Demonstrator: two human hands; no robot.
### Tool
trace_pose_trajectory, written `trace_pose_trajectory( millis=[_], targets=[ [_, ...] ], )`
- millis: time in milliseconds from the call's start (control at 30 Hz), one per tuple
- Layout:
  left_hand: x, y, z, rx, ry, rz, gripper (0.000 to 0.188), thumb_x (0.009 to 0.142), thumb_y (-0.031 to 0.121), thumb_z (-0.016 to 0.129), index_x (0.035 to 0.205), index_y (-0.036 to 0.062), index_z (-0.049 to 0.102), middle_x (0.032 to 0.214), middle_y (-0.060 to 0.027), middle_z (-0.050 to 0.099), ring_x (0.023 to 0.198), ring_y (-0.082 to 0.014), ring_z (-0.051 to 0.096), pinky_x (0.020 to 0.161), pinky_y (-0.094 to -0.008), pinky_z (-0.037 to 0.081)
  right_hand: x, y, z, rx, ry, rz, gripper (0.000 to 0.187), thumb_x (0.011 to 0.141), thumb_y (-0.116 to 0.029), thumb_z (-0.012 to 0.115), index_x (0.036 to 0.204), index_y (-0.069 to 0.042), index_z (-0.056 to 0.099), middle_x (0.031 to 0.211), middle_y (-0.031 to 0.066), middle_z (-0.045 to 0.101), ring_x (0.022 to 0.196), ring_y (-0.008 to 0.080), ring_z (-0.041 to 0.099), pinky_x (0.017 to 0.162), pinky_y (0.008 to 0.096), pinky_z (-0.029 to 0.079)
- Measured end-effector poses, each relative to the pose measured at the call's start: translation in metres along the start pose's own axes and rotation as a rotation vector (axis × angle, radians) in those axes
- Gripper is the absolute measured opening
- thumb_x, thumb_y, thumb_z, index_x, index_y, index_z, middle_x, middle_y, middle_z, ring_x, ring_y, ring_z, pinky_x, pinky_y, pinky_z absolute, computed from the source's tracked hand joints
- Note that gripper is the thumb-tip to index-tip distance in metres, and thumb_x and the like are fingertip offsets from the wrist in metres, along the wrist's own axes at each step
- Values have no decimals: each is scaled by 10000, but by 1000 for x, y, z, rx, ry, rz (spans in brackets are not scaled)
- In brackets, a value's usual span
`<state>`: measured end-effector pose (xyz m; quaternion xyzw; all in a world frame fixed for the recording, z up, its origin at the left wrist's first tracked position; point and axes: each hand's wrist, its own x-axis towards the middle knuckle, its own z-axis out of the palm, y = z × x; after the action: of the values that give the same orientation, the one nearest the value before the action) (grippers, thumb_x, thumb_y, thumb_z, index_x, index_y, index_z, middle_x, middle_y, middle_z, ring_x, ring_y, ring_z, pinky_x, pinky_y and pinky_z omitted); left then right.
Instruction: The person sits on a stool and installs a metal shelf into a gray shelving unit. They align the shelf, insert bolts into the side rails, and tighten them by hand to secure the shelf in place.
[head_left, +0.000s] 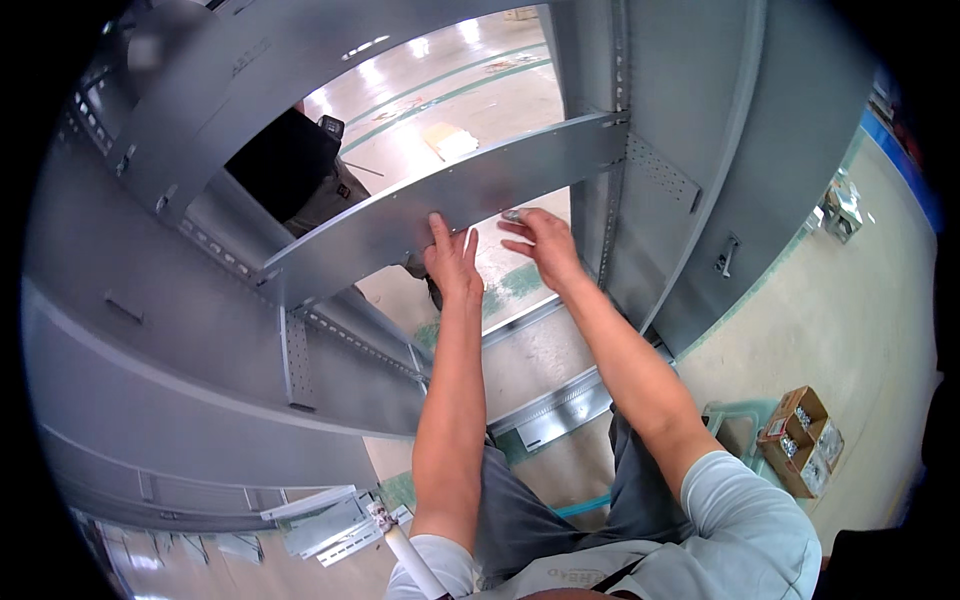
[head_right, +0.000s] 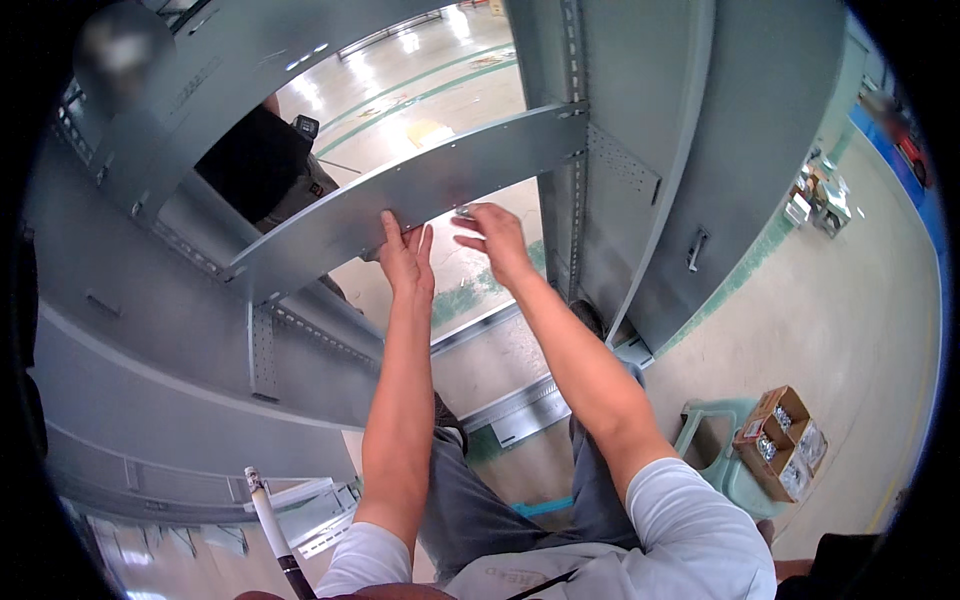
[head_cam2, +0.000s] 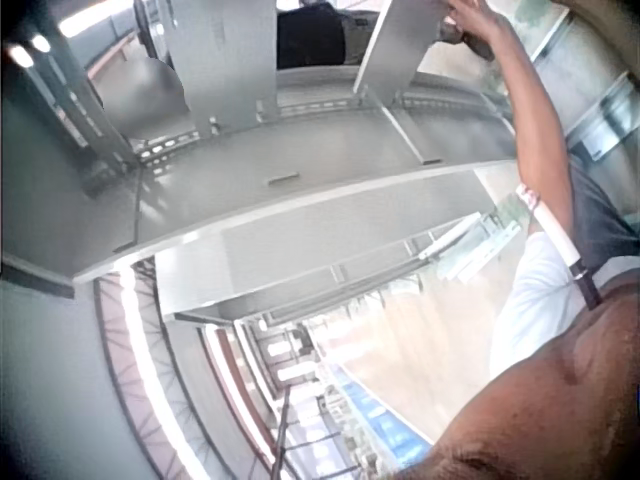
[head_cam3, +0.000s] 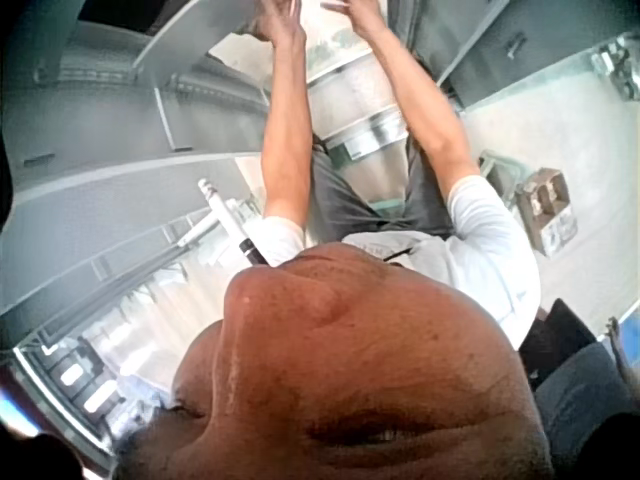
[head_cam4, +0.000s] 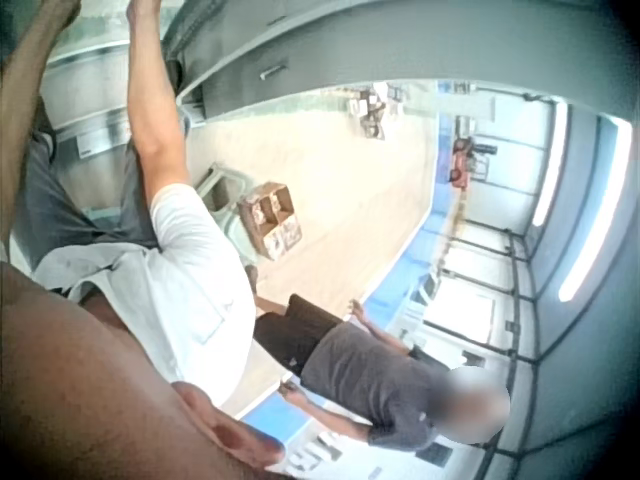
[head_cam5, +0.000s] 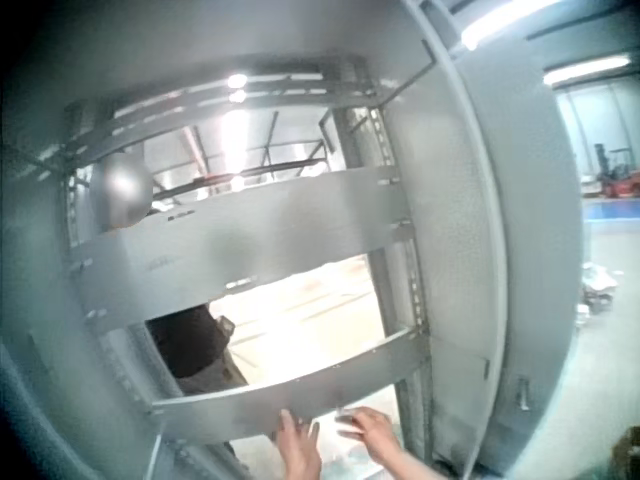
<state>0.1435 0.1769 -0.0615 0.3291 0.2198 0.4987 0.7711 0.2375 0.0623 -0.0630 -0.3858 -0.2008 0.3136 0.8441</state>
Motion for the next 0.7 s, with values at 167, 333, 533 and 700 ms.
trace_pose_trajectory(
  millis=[167, 333, 533, 700],
  targets=[
    [2, 12, -10, -89, -101, -42, 701, 926, 565, 648, 1366, 74, 411, 1158, -174, 587, 1137, -325, 612, 966, -429, 557, 3, -6, -10, 12, 16, -5, 251, 1001, -200, 550, 1071, 31, 618, 1074, 138, 659, 1075, 274, 681, 835, 385, 621],
    [4, 17, -16, -130, -146, -94, 844, 936, 605, 599, 1482, 50, 272, 1362, -283, 462, 1276, -398, 518, 1077, -471, 480, 3, -4, -17, 46, 28, 58, 263, 1008, -210, 538, 1086, 31, 608, 1146, 157, 653, 1105, 285, 670, 859, 390, 613],
    [5, 15, -24, -103, -195, -80, 829, 928, 624, 597, 1475, 71, 307, 1348, -250, 493, 1253, -378, 545, 1052, -469, 496, 2, 2, -21, 52, -4, 82, 230, 1016, -183, 542, 1089, 28, 599, 1133, 130, 643, 1141, 302, 654, 905, 418, 596],
    [-4, 19, -25, -53, -187, -105, 843, 935, 630, 578, 1473, 37, 313, 1382, -278, 462, 1312, -379, 505, 1067, -466, 485, 2, 5, -17, 69, -8, 98, 230, 1018, -174, 539, 1095, 37, 591, 1148, 130, 631, 1153, 323, 650, 911, 424, 595]
  ],
)
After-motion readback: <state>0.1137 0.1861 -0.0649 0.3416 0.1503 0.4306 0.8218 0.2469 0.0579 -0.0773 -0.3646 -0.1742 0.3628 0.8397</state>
